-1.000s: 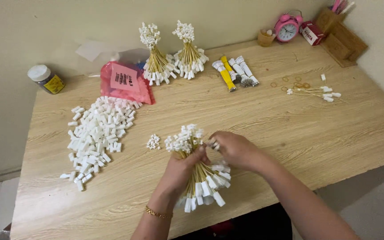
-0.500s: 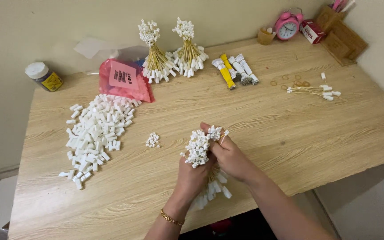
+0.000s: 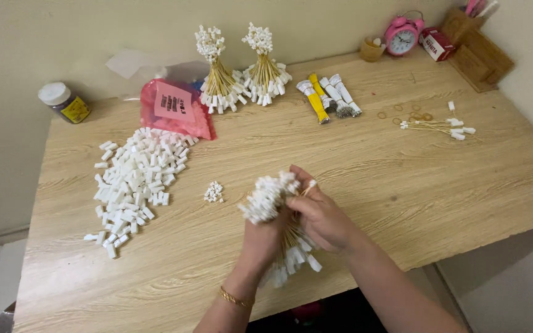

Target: Bundling small white-tipped sticks and securing them with white bands on a workbench

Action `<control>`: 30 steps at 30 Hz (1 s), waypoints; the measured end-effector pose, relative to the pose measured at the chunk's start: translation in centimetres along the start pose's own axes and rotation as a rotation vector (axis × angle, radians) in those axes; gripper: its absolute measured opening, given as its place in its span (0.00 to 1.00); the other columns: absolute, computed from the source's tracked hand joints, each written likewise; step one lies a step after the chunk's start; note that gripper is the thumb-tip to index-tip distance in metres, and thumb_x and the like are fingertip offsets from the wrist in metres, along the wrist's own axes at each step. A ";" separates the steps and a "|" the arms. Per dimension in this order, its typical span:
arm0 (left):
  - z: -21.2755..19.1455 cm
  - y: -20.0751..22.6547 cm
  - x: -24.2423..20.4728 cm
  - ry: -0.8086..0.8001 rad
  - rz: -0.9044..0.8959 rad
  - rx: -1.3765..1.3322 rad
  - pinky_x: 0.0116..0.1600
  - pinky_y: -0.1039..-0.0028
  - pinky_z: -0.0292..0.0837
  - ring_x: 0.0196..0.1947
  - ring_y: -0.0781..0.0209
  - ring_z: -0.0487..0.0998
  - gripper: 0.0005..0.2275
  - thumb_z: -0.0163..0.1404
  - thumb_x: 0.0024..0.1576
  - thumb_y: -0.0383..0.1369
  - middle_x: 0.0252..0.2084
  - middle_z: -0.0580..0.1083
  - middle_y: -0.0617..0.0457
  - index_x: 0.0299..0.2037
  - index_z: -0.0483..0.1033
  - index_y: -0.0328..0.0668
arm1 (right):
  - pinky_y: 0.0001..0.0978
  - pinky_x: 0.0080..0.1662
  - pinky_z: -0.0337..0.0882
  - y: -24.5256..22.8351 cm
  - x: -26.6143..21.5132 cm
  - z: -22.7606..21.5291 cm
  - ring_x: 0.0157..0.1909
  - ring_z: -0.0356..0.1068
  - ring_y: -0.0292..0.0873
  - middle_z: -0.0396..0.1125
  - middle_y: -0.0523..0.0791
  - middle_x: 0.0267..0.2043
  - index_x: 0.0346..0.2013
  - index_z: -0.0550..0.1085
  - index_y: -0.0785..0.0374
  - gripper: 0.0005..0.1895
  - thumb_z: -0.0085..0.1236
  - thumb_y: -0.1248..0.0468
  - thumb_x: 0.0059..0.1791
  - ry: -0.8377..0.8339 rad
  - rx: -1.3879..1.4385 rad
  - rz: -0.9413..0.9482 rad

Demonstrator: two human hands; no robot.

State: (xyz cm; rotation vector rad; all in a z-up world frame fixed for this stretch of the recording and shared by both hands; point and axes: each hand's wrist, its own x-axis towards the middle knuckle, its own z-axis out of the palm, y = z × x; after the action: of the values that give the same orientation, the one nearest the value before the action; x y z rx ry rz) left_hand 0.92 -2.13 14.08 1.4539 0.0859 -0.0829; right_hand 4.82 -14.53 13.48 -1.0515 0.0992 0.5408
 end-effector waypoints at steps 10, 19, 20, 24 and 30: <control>1.6 1.1 -0.7 0.107 -0.399 -0.731 0.56 0.62 0.73 0.49 0.45 0.75 0.15 0.43 0.56 0.20 0.50 0.74 0.36 0.54 0.69 0.28 | 0.29 0.63 0.57 -0.6 0.1 0.8 0.67 0.56 0.39 0.58 0.48 0.66 0.66 0.52 0.56 0.28 0.38 0.55 0.51 0.016 -0.689 -0.278; 1.0 -0.9 -0.8 0.081 -0.410 -0.810 0.46 0.58 0.77 0.36 0.43 0.78 0.15 0.51 0.52 0.23 0.41 0.76 0.34 0.49 0.71 0.24 | 0.35 0.67 0.43 -3.4 -1.3 1.9 0.74 0.42 0.44 0.43 0.47 0.74 0.69 0.45 0.59 0.35 0.31 0.47 0.51 -0.072 -1.125 -0.173; 0.7 -1.9 -0.6 0.021 -0.380 -0.795 0.40 0.63 0.76 0.31 0.48 0.77 0.07 0.52 0.53 0.26 0.33 0.76 0.40 0.38 0.73 0.27 | 0.37 0.50 0.62 -3.8 -1.6 2.4 0.74 0.42 0.46 0.41 0.49 0.74 0.69 0.40 0.56 0.39 0.39 0.49 0.48 -0.037 -1.049 -0.202; 0.4 -4.0 0.1 -0.078 -0.282 -0.865 0.33 0.68 0.75 0.25 0.55 0.77 0.06 0.53 0.55 0.30 0.26 0.75 0.47 0.32 0.74 0.32 | 0.30 0.30 0.75 -4.2 -1.9 1.4 0.68 0.52 0.52 0.46 0.48 0.71 0.66 0.49 0.46 0.39 0.54 0.71 0.45 -0.111 -0.992 -0.387; 0.4 -3.5 0.0 -0.048 -0.378 -0.658 0.30 0.67 0.78 0.27 0.56 0.80 0.08 0.53 0.50 0.28 0.28 0.76 0.44 0.34 0.77 0.28 | 0.58 0.60 0.60 -7.0 -1.9 1.4 0.63 0.58 0.62 0.56 0.59 0.64 0.62 0.64 0.63 0.29 0.54 0.71 0.45 -0.397 -1.212 -0.340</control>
State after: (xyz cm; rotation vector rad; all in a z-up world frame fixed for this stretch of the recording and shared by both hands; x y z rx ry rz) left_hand 0.56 -2.98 10.66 0.7645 0.3184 -0.3635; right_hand 6.22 -16.72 20.41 -2.0465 -0.8445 0.4706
